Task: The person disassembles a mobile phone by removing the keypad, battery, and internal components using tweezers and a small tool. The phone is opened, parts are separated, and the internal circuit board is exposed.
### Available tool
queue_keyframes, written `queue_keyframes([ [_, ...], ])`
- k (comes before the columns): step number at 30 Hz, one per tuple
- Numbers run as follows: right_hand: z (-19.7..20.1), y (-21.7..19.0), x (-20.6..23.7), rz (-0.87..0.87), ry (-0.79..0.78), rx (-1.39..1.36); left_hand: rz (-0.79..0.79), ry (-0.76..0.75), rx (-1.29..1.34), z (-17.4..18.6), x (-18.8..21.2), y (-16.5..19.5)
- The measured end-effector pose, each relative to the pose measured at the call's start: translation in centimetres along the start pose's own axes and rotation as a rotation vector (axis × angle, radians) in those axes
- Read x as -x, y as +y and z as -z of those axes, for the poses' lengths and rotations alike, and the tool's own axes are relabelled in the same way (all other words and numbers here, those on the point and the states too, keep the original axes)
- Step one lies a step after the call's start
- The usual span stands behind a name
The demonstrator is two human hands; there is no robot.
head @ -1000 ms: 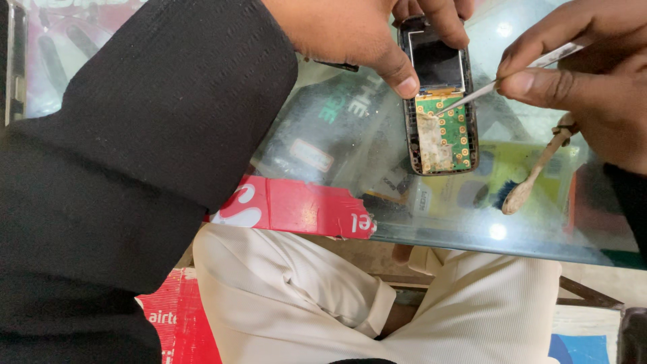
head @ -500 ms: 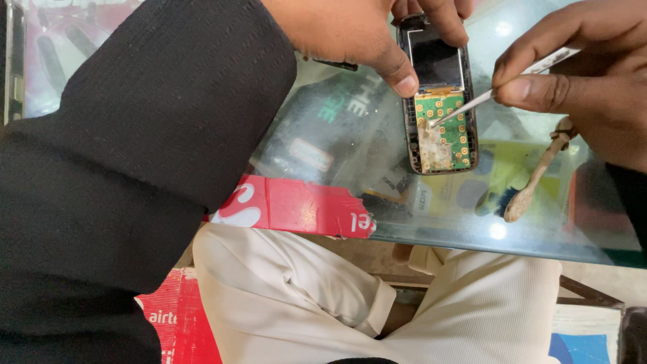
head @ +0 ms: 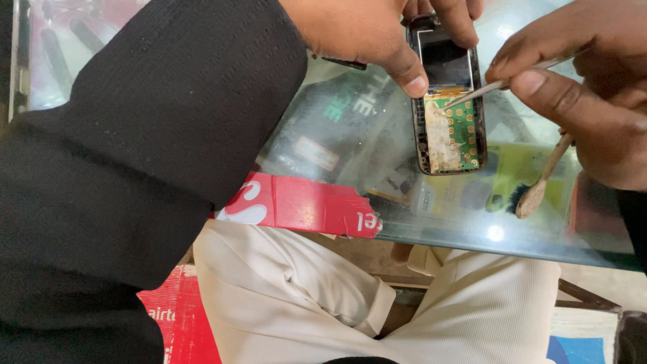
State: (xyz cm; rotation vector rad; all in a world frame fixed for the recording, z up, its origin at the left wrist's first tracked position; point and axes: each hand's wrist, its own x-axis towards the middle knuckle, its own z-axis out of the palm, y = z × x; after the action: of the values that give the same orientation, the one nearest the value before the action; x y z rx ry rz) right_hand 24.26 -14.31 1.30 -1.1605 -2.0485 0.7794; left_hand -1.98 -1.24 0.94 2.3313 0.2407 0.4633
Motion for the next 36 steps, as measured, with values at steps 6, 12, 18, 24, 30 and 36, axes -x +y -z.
queue_keyframes([
  [6, -1.0, -2.5, -1.1, 0.129, -0.051, 0.22, -0.088, -0.008, 0.031, 0.3, 0.2, 0.2],
  [12, -2.4, -4.8, -1.4, -0.241, 0.016, 0.113, -0.027, 0.007, 0.039, 0.0, 0.1, 0.2],
  [18, -1.8, -4.8, -2.0, 0.156, -0.051, 0.407, 0.019, 0.02, 0.06, 0.0, 0.4, 0.1],
  [24, -2.3, -4.0, -1.4, 0.114, -0.039, 0.19, -0.025, 0.013, 0.05, -0.1, 0.1, -0.4],
  [30, -1.5, -3.0, -1.3, 0.213, -0.129, 0.113, -0.075, -0.008, 0.054, -0.1, 0.0, -1.3],
  [36, -1.1, -2.9, -1.2, 0.239, -0.168, 0.08, -0.107, -0.006, 0.14, -0.1, 0.2, -1.6],
])
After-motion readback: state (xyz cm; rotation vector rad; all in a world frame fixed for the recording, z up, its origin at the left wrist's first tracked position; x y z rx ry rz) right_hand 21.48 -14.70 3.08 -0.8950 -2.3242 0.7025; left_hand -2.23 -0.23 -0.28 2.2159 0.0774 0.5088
